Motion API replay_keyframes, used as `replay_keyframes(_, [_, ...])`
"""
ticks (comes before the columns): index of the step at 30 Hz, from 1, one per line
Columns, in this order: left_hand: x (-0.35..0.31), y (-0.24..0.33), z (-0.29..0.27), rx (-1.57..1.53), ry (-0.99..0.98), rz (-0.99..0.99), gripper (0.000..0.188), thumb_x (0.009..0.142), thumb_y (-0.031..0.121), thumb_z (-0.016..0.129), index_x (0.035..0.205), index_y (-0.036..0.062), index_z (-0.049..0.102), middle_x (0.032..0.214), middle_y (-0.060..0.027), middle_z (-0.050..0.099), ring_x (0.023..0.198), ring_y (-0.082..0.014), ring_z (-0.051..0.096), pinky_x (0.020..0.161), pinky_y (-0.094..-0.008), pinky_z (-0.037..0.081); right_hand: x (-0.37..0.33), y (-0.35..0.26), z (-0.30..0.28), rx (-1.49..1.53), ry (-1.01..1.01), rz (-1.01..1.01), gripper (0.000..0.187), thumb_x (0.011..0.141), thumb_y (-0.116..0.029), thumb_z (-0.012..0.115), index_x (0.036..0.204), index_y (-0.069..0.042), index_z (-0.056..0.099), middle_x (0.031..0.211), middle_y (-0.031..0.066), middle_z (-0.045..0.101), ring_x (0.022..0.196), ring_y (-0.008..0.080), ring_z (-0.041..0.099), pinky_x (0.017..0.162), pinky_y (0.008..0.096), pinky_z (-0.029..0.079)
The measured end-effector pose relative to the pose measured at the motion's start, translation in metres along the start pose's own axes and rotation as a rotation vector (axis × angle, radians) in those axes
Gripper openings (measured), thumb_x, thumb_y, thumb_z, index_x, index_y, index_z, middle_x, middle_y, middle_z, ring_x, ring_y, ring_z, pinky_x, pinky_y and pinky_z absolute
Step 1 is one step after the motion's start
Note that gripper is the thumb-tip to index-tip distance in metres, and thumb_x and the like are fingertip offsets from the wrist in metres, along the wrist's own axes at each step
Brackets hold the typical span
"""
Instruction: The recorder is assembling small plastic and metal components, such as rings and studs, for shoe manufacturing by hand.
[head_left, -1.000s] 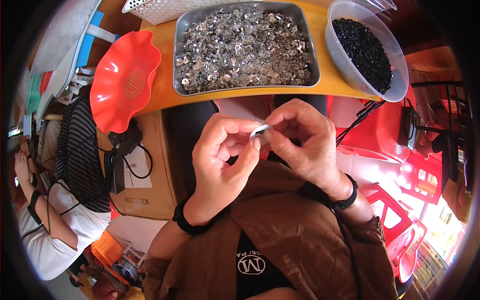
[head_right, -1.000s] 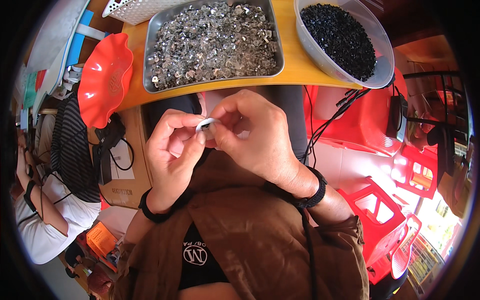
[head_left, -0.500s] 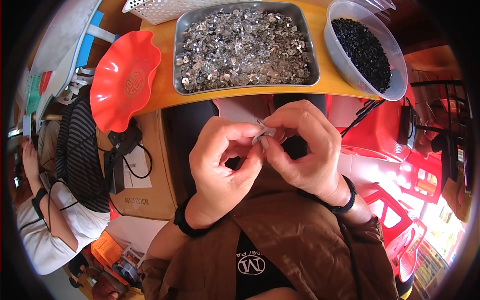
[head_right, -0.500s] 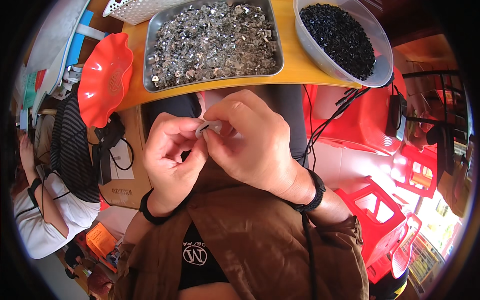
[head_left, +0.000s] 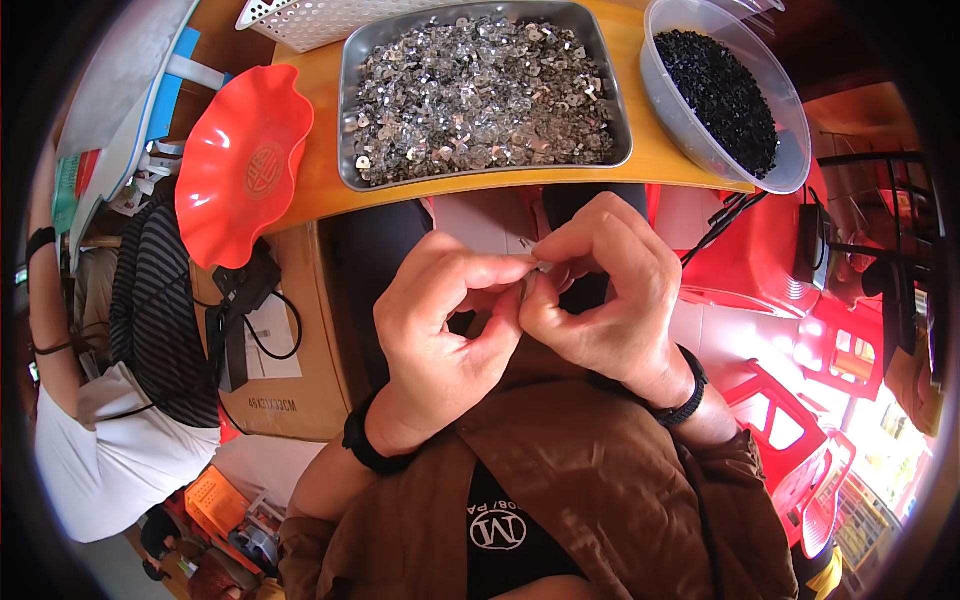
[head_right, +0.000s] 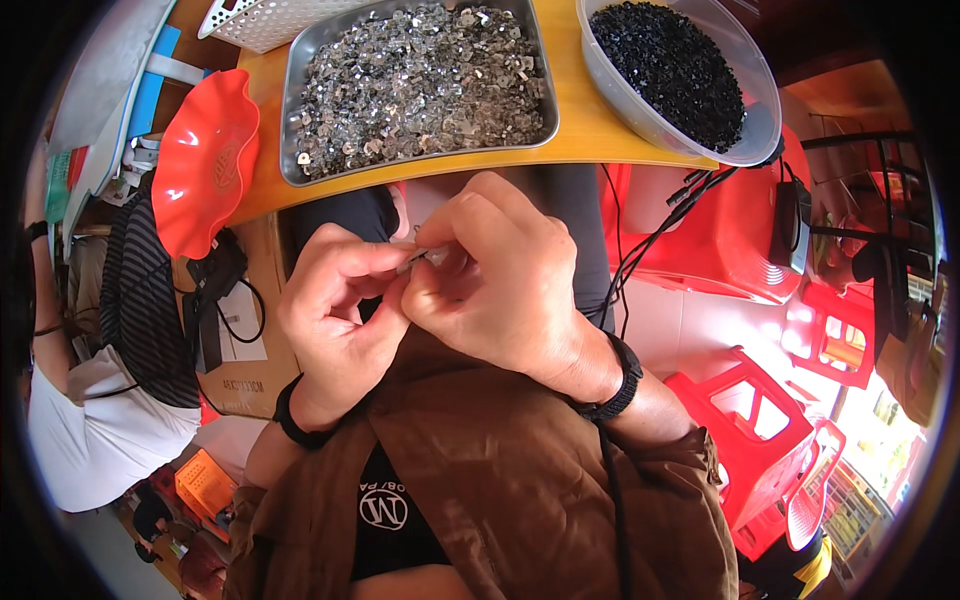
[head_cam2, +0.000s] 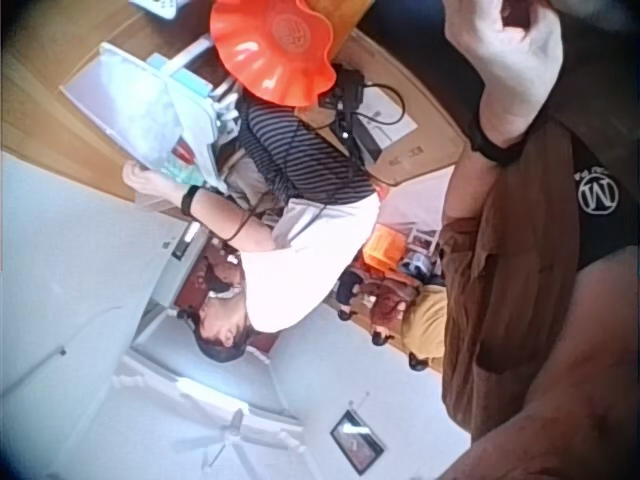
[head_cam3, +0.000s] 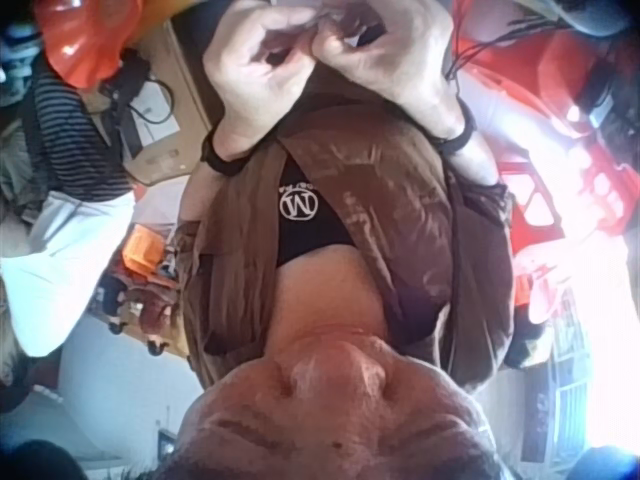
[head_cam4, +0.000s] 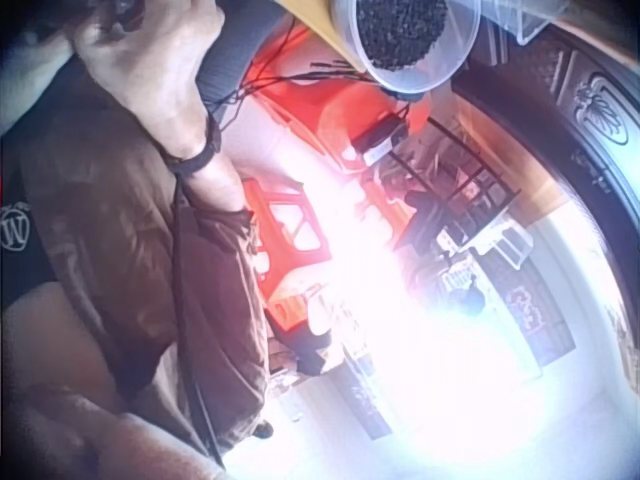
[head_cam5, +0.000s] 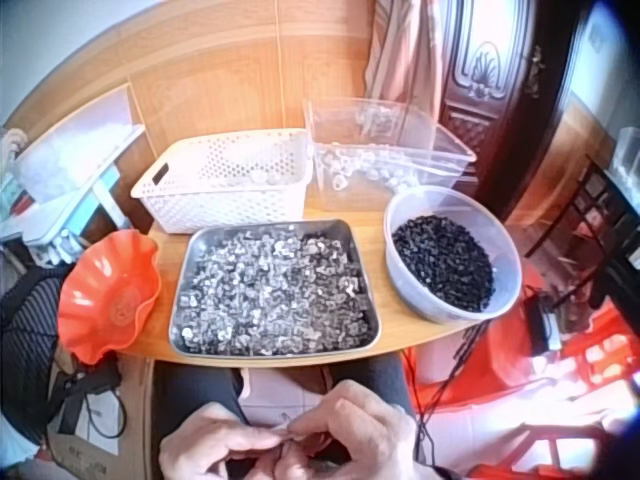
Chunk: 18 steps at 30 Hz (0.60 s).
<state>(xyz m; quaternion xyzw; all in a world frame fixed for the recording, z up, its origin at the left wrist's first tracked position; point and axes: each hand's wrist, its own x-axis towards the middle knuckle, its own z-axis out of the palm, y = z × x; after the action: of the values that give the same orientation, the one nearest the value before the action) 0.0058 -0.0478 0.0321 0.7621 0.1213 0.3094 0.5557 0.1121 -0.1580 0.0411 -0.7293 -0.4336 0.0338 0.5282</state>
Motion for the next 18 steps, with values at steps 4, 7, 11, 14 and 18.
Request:
replay_keyframes(4, [0.002, 0.003, 0.004, -0.176, 0.038, -0.117, 0.021, 0.072, -0.015, 0.067, 0.088, -0.0014, 0.063, 0.084, -0.006, 0.058, 0.076, -0.0129, 0.065, 0.062, -0.0231, 0.057, 0.002, 0.004, 0.001, 0.04, -0.001, 0.057, 0.018, 0.06, 0.003, 0.066, 0.077, 0.0, 0.06, 0.073, 0.0056, 0.057, 0.06, 0.0116, 0.058, 0.052, 0.0222, 0.049])
replay_keyframes(7, [0.002, 0.001, 0.004, -0.185, 0.032, -0.114, 0.02, 0.073, -0.015, 0.067, 0.088, -0.0025, 0.063, 0.086, -0.0057, 0.058, 0.078, -0.0135, 0.066, 0.065, -0.0233, 0.057, 0.002, 0.004, 0.002, 0.023, 0.002, 0.056, 0.018, 0.06, 0.001, 0.066, 0.077, -0.001, 0.06, 0.071, 0.0048, 0.056, 0.06, 0.0118, 0.057, 0.051, 0.0226, 0.048])
replay_keyframes(11, [0.002, -0.006, 0.002, -0.111, -0.015, -0.047, 0.023, 0.072, -0.015, 0.067, 0.09, -0.0025, 0.062, 0.089, -0.0057, 0.058, 0.076, -0.0135, 0.066, 0.065, -0.023, 0.057, 0.002, 0.003, 0.003, -0.034, 0.009, 0.049, 0.019, 0.058, 0.0, 0.066, 0.075, -0.001, 0.059, 0.069, 0.0042, 0.055, 0.058, 0.0123, 0.055, 0.051, 0.0233, 0.046])
replay_keyframes(14, [0.0, -0.007, -0.001, -0.094, -0.039, -0.025, 0.023, 0.073, -0.015, 0.066, 0.092, -0.0026, 0.062, 0.091, -0.0058, 0.057, 0.077, -0.0132, 0.065, 0.065, -0.0226, 0.057, 0.003, 0.004, 0.003, -0.026, 0.01, 0.037, 0.019, 0.062, -0.004, 0.073, 0.075, -0.005, 0.059, 0.069, 0.0047, 0.056, 0.057, 0.0148, 0.061, 0.05, 0.0257, 0.049])
replay_keyframes(18, [0.0, -0.007, -0.005, -0.252, -0.012, -0.146, 0.02, 0.079, -0.013, 0.061, 0.098, -0.0044, 0.06, 0.094, -0.0068, 0.055, 0.081, -0.014, 0.065, 0.068, -0.0244, 0.057, -0.001, 0.009, 0.005, 0.296, 0.036, 0.246, 0.019, 0.066, -0.001, 0.075, 0.078, -0.004, 0.06, 0.073, 0.0055, 0.06, 0.062, 0.0146, 0.064, 0.054, 0.0249, 0.051])
